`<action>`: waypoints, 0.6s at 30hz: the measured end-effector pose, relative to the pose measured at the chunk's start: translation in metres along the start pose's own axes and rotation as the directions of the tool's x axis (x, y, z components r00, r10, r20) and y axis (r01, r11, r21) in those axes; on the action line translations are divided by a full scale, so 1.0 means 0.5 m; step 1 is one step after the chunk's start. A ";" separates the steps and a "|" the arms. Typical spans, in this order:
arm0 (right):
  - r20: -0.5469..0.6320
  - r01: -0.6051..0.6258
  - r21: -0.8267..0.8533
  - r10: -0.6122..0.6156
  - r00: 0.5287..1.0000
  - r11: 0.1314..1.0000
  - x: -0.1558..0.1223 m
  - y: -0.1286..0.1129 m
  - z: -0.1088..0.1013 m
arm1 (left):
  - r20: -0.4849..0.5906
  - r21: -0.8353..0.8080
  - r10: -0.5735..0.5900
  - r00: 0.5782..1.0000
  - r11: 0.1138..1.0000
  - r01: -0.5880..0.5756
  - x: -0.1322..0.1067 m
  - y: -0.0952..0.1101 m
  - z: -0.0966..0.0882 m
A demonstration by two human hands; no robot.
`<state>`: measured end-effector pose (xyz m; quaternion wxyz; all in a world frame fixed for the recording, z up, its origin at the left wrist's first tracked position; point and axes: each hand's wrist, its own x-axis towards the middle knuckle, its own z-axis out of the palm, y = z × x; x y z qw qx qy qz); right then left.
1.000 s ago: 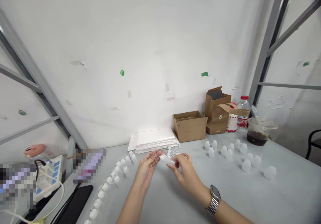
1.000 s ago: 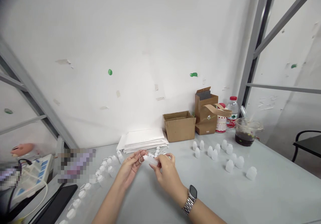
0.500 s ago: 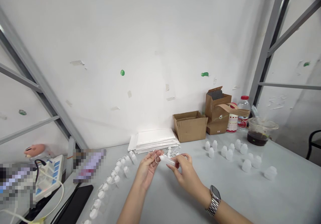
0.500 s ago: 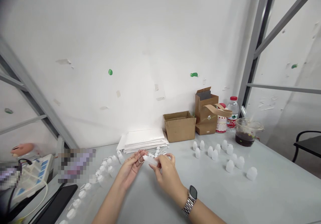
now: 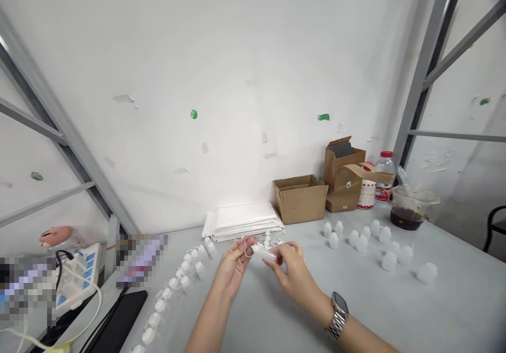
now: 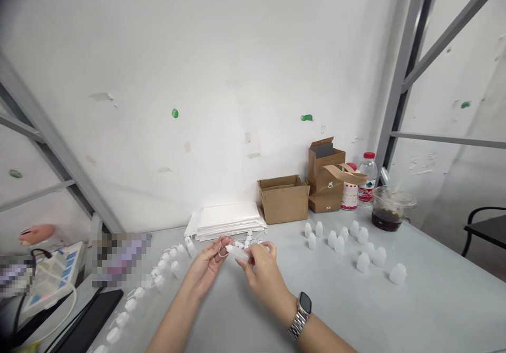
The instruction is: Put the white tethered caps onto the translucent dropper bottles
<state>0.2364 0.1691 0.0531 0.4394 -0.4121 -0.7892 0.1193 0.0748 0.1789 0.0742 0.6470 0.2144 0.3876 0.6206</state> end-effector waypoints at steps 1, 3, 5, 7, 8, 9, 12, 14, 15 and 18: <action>0.000 0.006 -0.002 -0.006 1.000 1.000 0.000 0.000 0.000 | 0.002 0.005 0.002 1.000 1.000 -0.002 0.000 0.000 0.000; -0.001 0.025 -0.010 -0.025 1.000 1.000 0.000 0.002 -0.001 | 0.003 0.015 0.005 1.000 1.000 -0.005 0.000 0.000 0.000; -0.002 0.044 -0.025 -0.044 0.999 0.999 -0.001 0.003 -0.001 | -0.003 0.029 0.012 1.000 0.999 -0.012 0.001 -0.001 -0.001; 0.003 0.054 -0.038 -0.054 0.999 0.998 -0.001 0.003 -0.001 | -0.008 0.056 0.029 1.000 0.998 -0.029 0.001 -0.001 -0.001; 0.006 0.056 -0.042 -0.056 0.998 0.998 -0.001 0.003 0.000 | -0.006 0.074 0.041 0.999 0.996 -0.041 0.001 -0.002 -0.001; 0.008 0.056 -0.044 -0.055 0.998 0.997 -0.002 0.003 0.000 | -0.002 0.093 0.056 0.998 0.994 -0.055 0.001 -0.002 -0.001; 0.005 0.054 -0.059 -0.054 0.999 0.997 -0.003 0.002 0.000 | 0.018 0.140 0.118 0.993 0.983 -0.120 -0.002 -0.005 0.002; -0.005 0.057 -0.070 -0.058 0.998 0.996 -0.004 0.002 0.002 | 0.015 0.162 0.171 0.985 0.972 -0.171 -0.004 -0.010 0.005; -0.010 0.060 -0.073 -0.061 0.998 0.996 -0.005 0.003 0.003 | 0.008 0.171 0.186 0.983 0.968 -0.185 -0.005 -0.012 0.006; -0.029 0.069 -0.068 -0.071 0.997 0.995 -0.007 0.006 0.008 | 0.001 0.186 0.182 0.983 0.966 -0.179 -0.007 -0.019 0.010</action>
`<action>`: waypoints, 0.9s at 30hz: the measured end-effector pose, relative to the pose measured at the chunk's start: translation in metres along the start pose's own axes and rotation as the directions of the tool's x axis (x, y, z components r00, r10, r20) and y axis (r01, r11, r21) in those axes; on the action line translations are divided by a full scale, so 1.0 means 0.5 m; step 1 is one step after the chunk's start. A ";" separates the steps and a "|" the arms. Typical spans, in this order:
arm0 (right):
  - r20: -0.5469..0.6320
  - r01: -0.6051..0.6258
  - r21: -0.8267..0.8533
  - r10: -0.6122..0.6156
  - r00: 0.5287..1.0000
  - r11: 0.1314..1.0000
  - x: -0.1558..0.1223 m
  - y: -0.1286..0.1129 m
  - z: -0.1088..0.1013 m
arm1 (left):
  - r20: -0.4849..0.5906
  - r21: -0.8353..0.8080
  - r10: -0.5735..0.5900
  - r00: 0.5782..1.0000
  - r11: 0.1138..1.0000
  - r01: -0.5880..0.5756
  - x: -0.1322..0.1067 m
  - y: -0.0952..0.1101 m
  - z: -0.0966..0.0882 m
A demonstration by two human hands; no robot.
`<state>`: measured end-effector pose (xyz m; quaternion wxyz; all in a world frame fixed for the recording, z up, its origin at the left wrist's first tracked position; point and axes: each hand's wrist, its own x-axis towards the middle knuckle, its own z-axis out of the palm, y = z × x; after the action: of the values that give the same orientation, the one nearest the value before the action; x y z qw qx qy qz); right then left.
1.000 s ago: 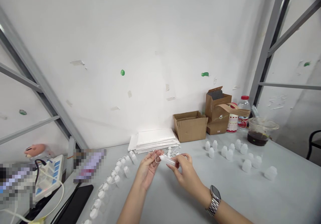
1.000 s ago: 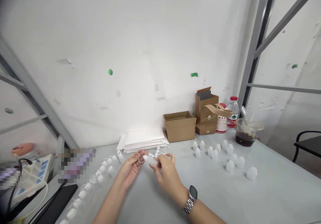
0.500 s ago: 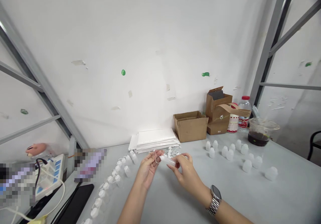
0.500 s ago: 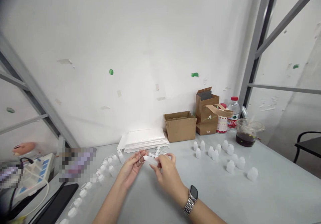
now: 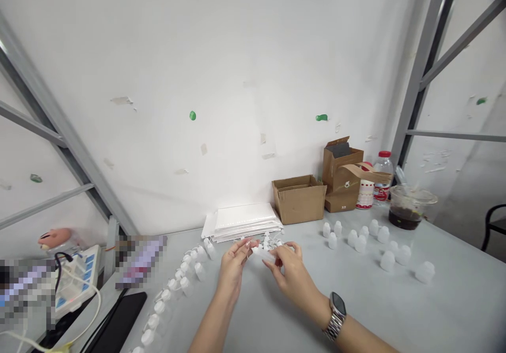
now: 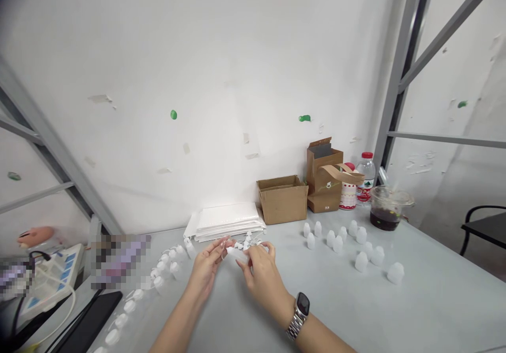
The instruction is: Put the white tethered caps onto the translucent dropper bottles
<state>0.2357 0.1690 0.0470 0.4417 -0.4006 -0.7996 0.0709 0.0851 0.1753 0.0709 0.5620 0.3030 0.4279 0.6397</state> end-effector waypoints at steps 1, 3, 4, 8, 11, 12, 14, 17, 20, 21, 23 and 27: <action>-0.005 0.000 0.002 0.000 1.000 1.000 0.000 0.001 0.001 | 0.007 0.002 -0.007 1.000 1.000 0.007 0.000 -0.002 0.001; -0.005 -0.009 0.003 0.009 1.000 1.000 0.001 0.003 0.002 | 0.023 0.016 -0.007 1.000 1.000 0.007 0.002 -0.005 0.000; 0.005 -0.016 0.001 0.016 1.000 1.000 0.002 0.004 0.002 | 0.033 0.031 -0.005 0.999 1.000 0.004 0.003 -0.007 -0.001; 0.084 -0.027 -0.039 0.030 0.996 0.999 0.004 0.004 0.000 | 0.055 0.111 0.032 0.998 0.993 -0.038 0.010 -0.013 -0.004; 0.110 0.004 -0.043 0.001 0.994 0.999 -0.001 0.001 0.006 | 0.055 0.129 0.068 0.996 0.989 -0.075 0.011 -0.012 -0.005; 0.106 0.006 -0.025 -0.003 0.994 1.000 -0.003 0.001 0.010 | 0.051 0.125 0.090 0.995 0.988 -0.096 0.011 -0.010 -0.005; 0.065 -0.019 0.030 0.018 0.998 0.999 -0.004 0.004 0.017 | 0.018 0.111 0.157 0.987 0.981 -0.158 0.012 -0.003 -0.009; -0.030 -0.110 0.116 0.114 0.993 0.987 0.009 0.017 0.026 | -0.124 0.093 0.261 0.957 0.964 -0.251 0.015 0.012 -0.020; 0.012 -0.211 0.179 0.212 0.977 0.961 0.038 0.027 0.045 | -0.314 0.086 0.365 0.877 0.930 -0.357 0.013 0.028 -0.030; 0.051 -0.236 0.192 0.230 0.972 0.953 0.048 0.026 0.056 | -0.350 0.086 0.396 0.849 0.916 -0.392 0.010 0.031 -0.030; 0.127 -0.249 0.198 0.227 0.966 0.948 0.066 0.016 0.086 | -0.361 0.079 0.436 0.824 0.895 -0.439 0.000 0.036 -0.026; 0.151 -0.068 0.155 0.044 0.988 0.986 0.084 -0.028 0.163 | -0.300 0.072 0.463 0.834 0.883 -0.464 -0.026 0.037 -0.007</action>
<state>0.1531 0.2090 0.0320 0.4101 -0.3799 -0.8101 0.1764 0.0760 0.1617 0.0870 0.3172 0.2926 0.4231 0.7967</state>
